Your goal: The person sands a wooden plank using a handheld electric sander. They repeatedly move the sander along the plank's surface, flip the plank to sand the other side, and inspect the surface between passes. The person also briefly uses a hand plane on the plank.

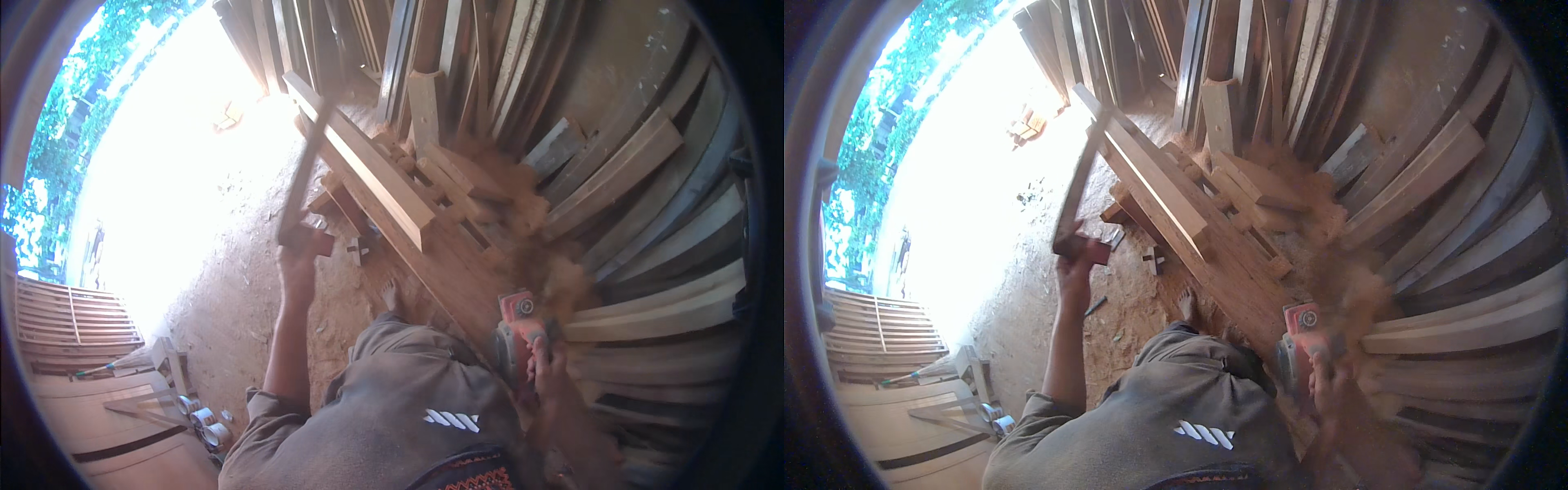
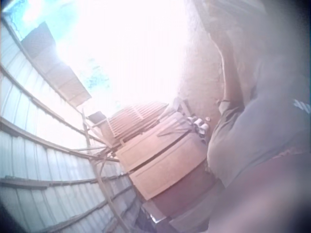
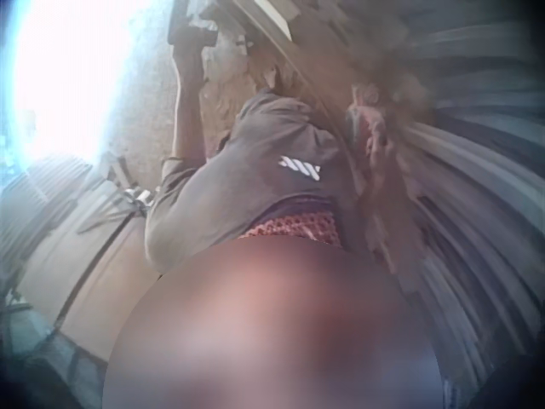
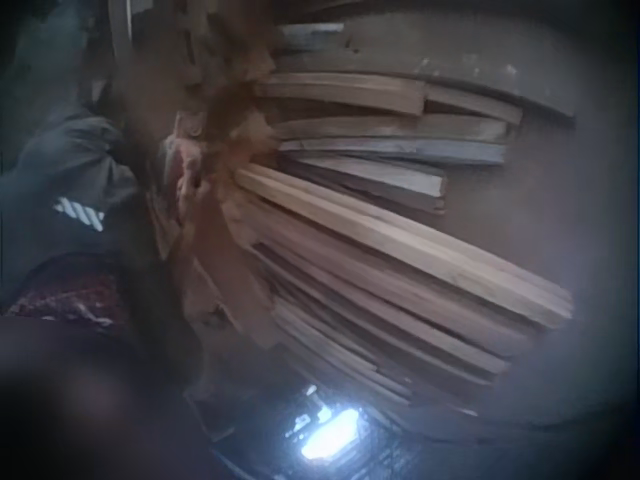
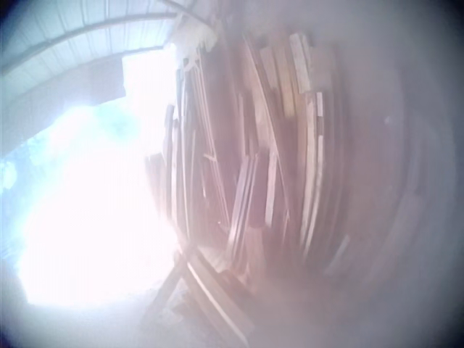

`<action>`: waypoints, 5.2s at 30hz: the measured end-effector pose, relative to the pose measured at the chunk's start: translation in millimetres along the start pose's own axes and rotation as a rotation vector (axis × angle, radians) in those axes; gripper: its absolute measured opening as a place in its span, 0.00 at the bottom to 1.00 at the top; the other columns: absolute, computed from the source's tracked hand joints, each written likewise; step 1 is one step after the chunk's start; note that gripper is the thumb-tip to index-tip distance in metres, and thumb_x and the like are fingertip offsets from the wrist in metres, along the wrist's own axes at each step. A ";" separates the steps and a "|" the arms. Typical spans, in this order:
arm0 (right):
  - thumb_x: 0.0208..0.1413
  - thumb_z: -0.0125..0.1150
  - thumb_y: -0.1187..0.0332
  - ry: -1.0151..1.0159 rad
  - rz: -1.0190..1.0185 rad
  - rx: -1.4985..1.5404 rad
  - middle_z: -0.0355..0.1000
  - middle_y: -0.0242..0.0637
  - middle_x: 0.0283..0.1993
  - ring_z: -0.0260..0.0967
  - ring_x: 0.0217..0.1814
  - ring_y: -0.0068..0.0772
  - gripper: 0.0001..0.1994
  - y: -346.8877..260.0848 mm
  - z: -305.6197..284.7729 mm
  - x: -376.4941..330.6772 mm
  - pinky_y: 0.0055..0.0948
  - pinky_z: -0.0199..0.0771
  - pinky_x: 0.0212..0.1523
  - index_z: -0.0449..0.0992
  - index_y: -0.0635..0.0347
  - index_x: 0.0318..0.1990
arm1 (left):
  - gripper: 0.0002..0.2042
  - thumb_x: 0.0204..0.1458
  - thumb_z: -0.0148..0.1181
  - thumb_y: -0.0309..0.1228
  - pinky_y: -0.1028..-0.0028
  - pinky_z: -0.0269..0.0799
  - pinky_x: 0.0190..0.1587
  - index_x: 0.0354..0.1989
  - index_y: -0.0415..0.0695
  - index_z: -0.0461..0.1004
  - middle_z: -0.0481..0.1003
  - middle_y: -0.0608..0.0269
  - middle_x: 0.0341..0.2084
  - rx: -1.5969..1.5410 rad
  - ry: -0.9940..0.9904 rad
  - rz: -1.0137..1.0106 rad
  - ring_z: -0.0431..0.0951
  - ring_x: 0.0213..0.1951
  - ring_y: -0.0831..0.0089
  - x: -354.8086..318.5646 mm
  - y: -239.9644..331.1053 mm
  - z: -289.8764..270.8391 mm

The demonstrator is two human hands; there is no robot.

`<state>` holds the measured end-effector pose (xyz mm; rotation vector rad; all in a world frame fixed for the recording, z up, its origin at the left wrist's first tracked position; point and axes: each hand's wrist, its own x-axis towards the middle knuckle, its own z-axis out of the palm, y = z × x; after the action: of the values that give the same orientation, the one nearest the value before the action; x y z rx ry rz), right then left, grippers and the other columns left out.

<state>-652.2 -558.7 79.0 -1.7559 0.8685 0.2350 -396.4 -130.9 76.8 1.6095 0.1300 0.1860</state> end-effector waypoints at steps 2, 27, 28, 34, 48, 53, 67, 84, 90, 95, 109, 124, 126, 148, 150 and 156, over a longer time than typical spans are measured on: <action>0.73 0.54 0.54 -0.028 -0.039 0.034 0.67 0.26 0.21 0.65 0.21 0.20 0.17 3.2 0.9 0.3 0.28 0.67 0.24 0.74 0.61 0.41 | 0.15 0.63 0.65 0.27 0.75 0.80 0.37 0.57 0.40 0.78 0.82 0.63 0.38 0.009 -0.043 0.113 0.83 0.36 0.77 -9.6 -3.7 30.3; 0.68 0.58 0.46 0.014 -0.156 -0.390 0.78 0.51 0.32 0.79 0.34 0.57 0.24 38.9 -5.8 17.0 0.47 0.76 0.34 0.83 0.60 0.49 | 0.10 0.57 0.66 0.36 0.58 0.78 0.48 0.44 0.48 0.85 0.84 0.51 0.43 0.653 -0.247 0.060 0.85 0.46 0.53 -12.1 -19.4 120.2; 0.69 0.58 0.48 -0.044 -0.087 -0.351 0.78 0.51 0.32 0.79 0.33 0.57 0.22 35.3 -5.7 18.4 0.47 0.76 0.34 0.82 0.60 0.50 | 0.10 0.57 0.66 0.36 0.58 0.78 0.49 0.43 0.48 0.86 0.84 0.52 0.43 0.677 -0.251 0.134 0.84 0.47 0.54 -11.4 -19.1 119.1; 0.70 0.57 0.50 0.156 -0.996 -0.494 0.78 0.46 0.37 0.78 0.36 0.44 0.21 19.8 12.8 41.6 0.41 0.77 0.37 0.79 0.60 0.52 | 0.11 0.61 0.60 0.29 0.70 0.78 0.41 0.48 0.40 0.82 0.84 0.60 0.34 0.650 -0.271 0.280 0.84 0.37 0.74 -2.0 -44.3 110.5; 0.72 0.57 0.55 -0.044 -0.051 -0.081 0.69 0.42 0.57 0.67 0.57 0.36 0.22 10.7 6.9 22.8 0.36 0.64 0.59 0.70 0.60 0.64 | 0.10 0.53 0.66 0.27 0.69 0.78 0.38 0.43 0.40 0.83 0.85 0.59 0.33 0.457 -0.108 0.212 0.83 0.35 0.75 234.4 -71.0 38.8; 0.72 0.56 0.57 -0.028 0.092 0.017 0.66 0.40 0.63 0.64 0.64 0.33 0.24 -11.6 10.2 14.6 0.34 0.59 0.66 0.66 0.60 0.68 | 0.08 0.56 0.60 0.21 0.74 0.79 0.34 0.43 0.37 0.81 0.83 0.64 0.32 0.446 -0.189 0.250 0.82 0.33 0.78 243.4 -77.1 39.2; 0.77 0.47 0.59 0.018 0.035 -0.134 0.69 0.42 0.62 0.64 0.65 0.26 0.21 -35.5 25.4 18.7 0.30 0.61 0.69 0.66 0.64 0.68 | 0.12 0.59 0.60 0.22 0.73 0.80 0.38 0.50 0.39 0.81 0.84 0.61 0.38 0.425 -0.129 0.064 0.83 0.36 0.74 365.2 -75.1 -18.2; 0.69 0.58 0.43 0.285 0.446 -0.094 0.65 0.21 0.20 0.61 0.17 0.17 0.23 -134.5 72.0 3.0 0.21 0.59 0.17 0.76 0.55 0.37 | 0.10 0.49 0.64 0.24 0.70 0.75 0.38 0.40 0.43 0.84 0.84 0.66 0.33 0.467 -0.044 0.183 0.80 0.33 0.76 515.9 -110.2 -53.8; 0.70 0.57 0.44 0.317 0.392 -0.050 0.65 0.20 0.20 0.60 0.16 0.16 0.22 -150.3 83.0 4.0 0.20 0.58 0.16 0.75 0.53 0.34 | 0.14 0.53 0.61 0.19 0.71 0.80 0.40 0.48 0.38 0.82 0.84 0.60 0.40 0.574 -0.106 0.185 0.83 0.37 0.74 519.0 -107.9 -56.9; 0.72 0.56 0.48 0.369 0.457 -0.027 0.65 0.20 0.19 0.61 0.16 0.15 0.20 -163.2 89.5 1.9 0.19 0.57 0.16 0.74 0.52 0.32 | 0.16 0.55 0.58 0.16 0.72 0.83 0.42 0.52 0.37 0.81 0.84 0.58 0.43 0.549 -0.148 0.134 0.84 0.39 0.72 518.5 -99.2 -58.0; 0.67 0.55 0.36 0.315 0.730 -0.162 0.71 0.22 0.33 0.64 0.28 0.17 0.28 -55.3 49.6 -4.3 0.23 0.64 0.27 0.78 0.54 0.41 | 0.15 0.57 0.58 0.16 0.68 0.85 0.44 0.52 0.36 0.80 0.83 0.57 0.44 0.554 -0.150 0.101 0.85 0.41 0.70 523.3 -103.0 -61.2; 0.72 0.56 0.50 0.072 0.413 -0.134 0.70 0.26 0.25 0.65 0.23 0.16 0.21 -106.4 45.1 -9.6 0.22 0.63 0.23 0.78 0.63 0.43 | 0.18 0.62 0.66 0.38 0.68 0.78 0.51 0.58 0.44 0.76 0.80 0.63 0.51 -0.050 0.174 -0.091 0.80 0.51 0.72 248.1 -122.7 -81.5; 0.72 0.56 0.50 0.025 0.303 -0.055 0.69 0.27 0.24 0.64 0.22 0.17 0.22 -101.3 41.0 -9.7 0.22 0.63 0.22 0.77 0.65 0.44 | 0.18 0.62 0.66 0.37 0.64 0.76 0.54 0.57 0.45 0.76 0.77 0.61 0.55 -0.162 0.338 -0.145 0.78 0.57 0.68 182.2 -129.2 -91.2; 0.67 0.53 0.39 -0.389 -0.073 -0.171 0.65 0.31 0.20 0.61 0.19 0.21 0.32 -269.4 70.2 -10.7 0.24 0.59 0.20 0.75 0.67 0.34 | 0.26 0.55 0.75 0.47 0.71 0.77 0.32 0.48 0.41 0.69 0.74 0.64 0.33 -0.333 0.377 -0.725 0.76 0.29 0.75 -3.6 -230.8 93.1; 0.67 0.53 0.39 -0.378 -0.075 -0.191 0.65 0.31 0.20 0.60 0.19 0.21 0.32 -277.9 78.7 -6.6 0.24 0.59 0.20 0.75 0.67 0.34 | 0.26 0.55 0.76 0.48 0.72 0.79 0.32 0.46 0.43 0.69 0.74 0.67 0.29 -0.352 0.365 -0.738 0.77 0.27 0.76 -1.3 -229.8 103.0; 0.68 0.55 0.43 -0.413 -0.073 -0.130 0.64 0.27 0.25 0.62 0.22 0.17 0.27 -297.9 96.9 10.4 0.21 0.61 0.22 0.73 0.64 0.33 | 0.30 0.54 0.75 0.52 0.72 0.80 0.33 0.48 0.41 0.68 0.74 0.67 0.29 -0.307 0.333 -0.762 0.77 0.29 0.78 0.1 -219.4 106.7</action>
<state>-424.8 -440.6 259.5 -1.7676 0.4982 0.5939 -368.3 -224.9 -146.5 1.1209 0.9093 -0.1177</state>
